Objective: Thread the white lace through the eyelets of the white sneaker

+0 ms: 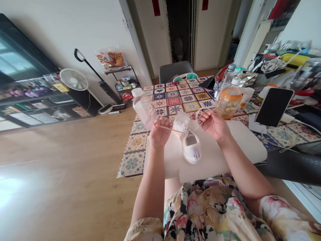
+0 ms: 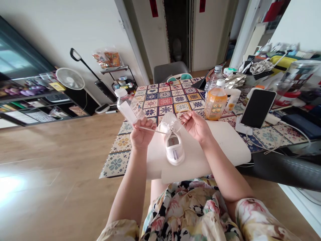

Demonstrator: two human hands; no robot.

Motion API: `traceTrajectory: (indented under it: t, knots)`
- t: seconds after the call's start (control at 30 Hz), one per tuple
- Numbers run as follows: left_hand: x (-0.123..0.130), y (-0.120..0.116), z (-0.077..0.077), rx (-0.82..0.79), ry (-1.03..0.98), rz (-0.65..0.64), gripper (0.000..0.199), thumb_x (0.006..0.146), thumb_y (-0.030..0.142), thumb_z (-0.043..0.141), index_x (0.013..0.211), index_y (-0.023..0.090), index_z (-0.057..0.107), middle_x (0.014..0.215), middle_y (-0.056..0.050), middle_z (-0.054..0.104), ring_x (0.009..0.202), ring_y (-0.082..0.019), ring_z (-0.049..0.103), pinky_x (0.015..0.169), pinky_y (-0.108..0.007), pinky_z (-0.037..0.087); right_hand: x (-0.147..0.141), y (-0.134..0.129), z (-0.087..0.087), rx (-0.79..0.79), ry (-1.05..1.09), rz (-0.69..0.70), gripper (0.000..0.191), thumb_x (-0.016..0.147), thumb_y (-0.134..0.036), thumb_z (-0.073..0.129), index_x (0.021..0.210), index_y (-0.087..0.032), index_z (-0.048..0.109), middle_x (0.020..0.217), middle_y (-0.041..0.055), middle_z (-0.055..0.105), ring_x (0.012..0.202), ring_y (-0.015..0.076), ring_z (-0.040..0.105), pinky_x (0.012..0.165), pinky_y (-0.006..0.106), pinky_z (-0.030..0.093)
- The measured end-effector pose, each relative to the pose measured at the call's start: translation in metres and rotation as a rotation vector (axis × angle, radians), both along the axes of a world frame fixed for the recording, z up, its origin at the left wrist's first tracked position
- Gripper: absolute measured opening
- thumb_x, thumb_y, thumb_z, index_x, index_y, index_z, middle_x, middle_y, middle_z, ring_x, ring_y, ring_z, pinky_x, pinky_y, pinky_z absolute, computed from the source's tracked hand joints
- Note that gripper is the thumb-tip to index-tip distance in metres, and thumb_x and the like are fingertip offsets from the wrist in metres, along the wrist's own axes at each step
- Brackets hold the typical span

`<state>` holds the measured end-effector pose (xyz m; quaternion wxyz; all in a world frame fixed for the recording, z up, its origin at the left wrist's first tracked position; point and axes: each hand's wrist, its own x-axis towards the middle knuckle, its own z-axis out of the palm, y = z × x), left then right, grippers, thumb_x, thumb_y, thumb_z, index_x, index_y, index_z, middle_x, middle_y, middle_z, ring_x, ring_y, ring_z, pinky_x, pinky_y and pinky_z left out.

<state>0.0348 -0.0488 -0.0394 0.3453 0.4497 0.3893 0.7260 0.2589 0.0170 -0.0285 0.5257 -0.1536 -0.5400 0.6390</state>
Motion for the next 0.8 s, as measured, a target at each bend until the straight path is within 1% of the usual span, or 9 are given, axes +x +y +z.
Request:
traceTrajectory:
  t: [0.1, 0.2, 0.23, 0.3, 0.37, 0.43, 0.5, 0.67, 0.8]
  knots:
    - [-0.002, 0.001, -0.001, 0.090, -0.097, 0.030, 0.058, 0.073, 0.079, 0.053, 0.063, 0.022, 0.047, 0.067, 0.000, 0.039, 0.062, -0.013, 0.044, 0.067, -0.034, 0.049, 0.003, 0.005, 0.008, 0.049, 0.038, -0.125, 0.030, 0.088, -0.051, 0.058, 0.077, -0.025, 0.046, 0.064, -0.0037, 0.038, 0.051, 0.0115, 0.035, 0.048, 0.026, 0.040]
    - [0.000, 0.002, -0.003, 0.042, -0.119, -0.119, 0.059, 0.052, 0.072, 0.077, 0.059, 0.021, 0.049, 0.060, 0.003, 0.039, 0.050, -0.007, 0.036, 0.050, -0.026, 0.040, -0.009, 0.000, 0.012, 0.123, -0.032, -0.264, 0.025, 0.087, -0.049, 0.061, 0.084, -0.026, 0.052, 0.063, -0.0053, 0.044, 0.044, 0.0085, 0.026, 0.041, 0.024, 0.026]
    - [0.002, 0.002, -0.003, -0.007, -0.101, -0.175, 0.056, 0.049, 0.067, 0.082, 0.059, 0.020, 0.052, 0.058, 0.004, 0.041, 0.048, -0.007, 0.036, 0.047, -0.025, 0.037, -0.015, -0.003, 0.012, 0.161, -0.077, -0.318, 0.026, 0.086, -0.050, 0.062, 0.084, -0.025, 0.054, 0.064, -0.0050, 0.048, 0.044, 0.0079, 0.027, 0.041, 0.024, 0.026]
    - [0.008, 0.003, -0.003, -0.111, -0.051, -0.276, 0.048, 0.049, 0.057, 0.086, 0.066, 0.019, 0.062, 0.055, 0.004, 0.047, 0.046, -0.006, 0.041, 0.045, -0.023, 0.035, -0.029, -0.012, 0.010, 0.277, -0.211, -0.397, 0.024, 0.085, -0.046, 0.065, 0.084, -0.023, 0.059, 0.067, -0.0027, 0.057, 0.051, 0.0093, 0.041, 0.048, 0.024, 0.034]
    - [0.013, 0.004, -0.003, -0.178, -0.014, -0.345, 0.045, 0.052, 0.050, 0.088, 0.077, 0.017, 0.069, 0.054, 0.004, 0.052, 0.045, -0.006, 0.045, 0.045, -0.022, 0.036, -0.040, -0.019, 0.006, 0.452, -0.371, -0.400, 0.018, 0.087, -0.040, 0.064, 0.084, -0.022, 0.063, 0.072, -0.0002, 0.063, 0.060, 0.0119, 0.051, 0.056, 0.026, 0.040]
    - [0.017, 0.006, -0.003, -0.190, 0.004, -0.360, 0.045, 0.053, 0.048, 0.088, 0.081, 0.016, 0.071, 0.053, 0.004, 0.055, 0.043, -0.006, 0.045, 0.044, -0.021, 0.036, -0.045, -0.024, 0.002, 0.622, -0.473, -0.354, 0.013, 0.089, -0.034, 0.061, 0.084, -0.022, 0.066, 0.075, 0.0014, 0.065, 0.065, 0.0136, 0.055, 0.061, 0.027, 0.043]
    - [0.019, 0.008, -0.004, -0.159, 0.007, -0.311, 0.042, 0.054, 0.048, 0.087, 0.076, 0.016, 0.071, 0.052, 0.004, 0.057, 0.042, -0.006, 0.045, 0.042, -0.021, 0.036, -0.047, -0.025, -0.001, 0.726, -0.524, -0.306, 0.011, 0.090, -0.029, 0.058, 0.087, -0.023, 0.066, 0.078, 0.0023, 0.065, 0.066, 0.0144, 0.056, 0.063, 0.028, 0.044]
    - [0.020, 0.010, -0.007, -0.072, 0.035, -0.163, 0.038, 0.055, 0.045, 0.087, 0.068, 0.017, 0.066, 0.058, 0.003, 0.061, 0.045, -0.006, 0.049, 0.043, -0.021, 0.039, -0.045, -0.026, 0.001, 0.768, -0.571, -0.285, 0.014, 0.090, -0.032, 0.057, 0.089, -0.021, 0.065, 0.080, 0.0038, 0.064, 0.069, 0.0155, 0.055, 0.064, 0.028, 0.043]
    - [0.022, 0.006, -0.005, -0.067, 0.091, -0.222, 0.036, 0.058, 0.043, 0.086, 0.066, 0.016, 0.063, 0.061, 0.003, 0.059, 0.043, -0.005, 0.047, 0.040, -0.020, 0.037, -0.046, -0.027, 0.001, 0.617, -0.519, -0.344, 0.025, 0.093, -0.034, 0.051, 0.073, -0.020, 0.059, 0.067, 0.0015, 0.058, 0.065, 0.0147, 0.053, 0.061, 0.028, 0.041]
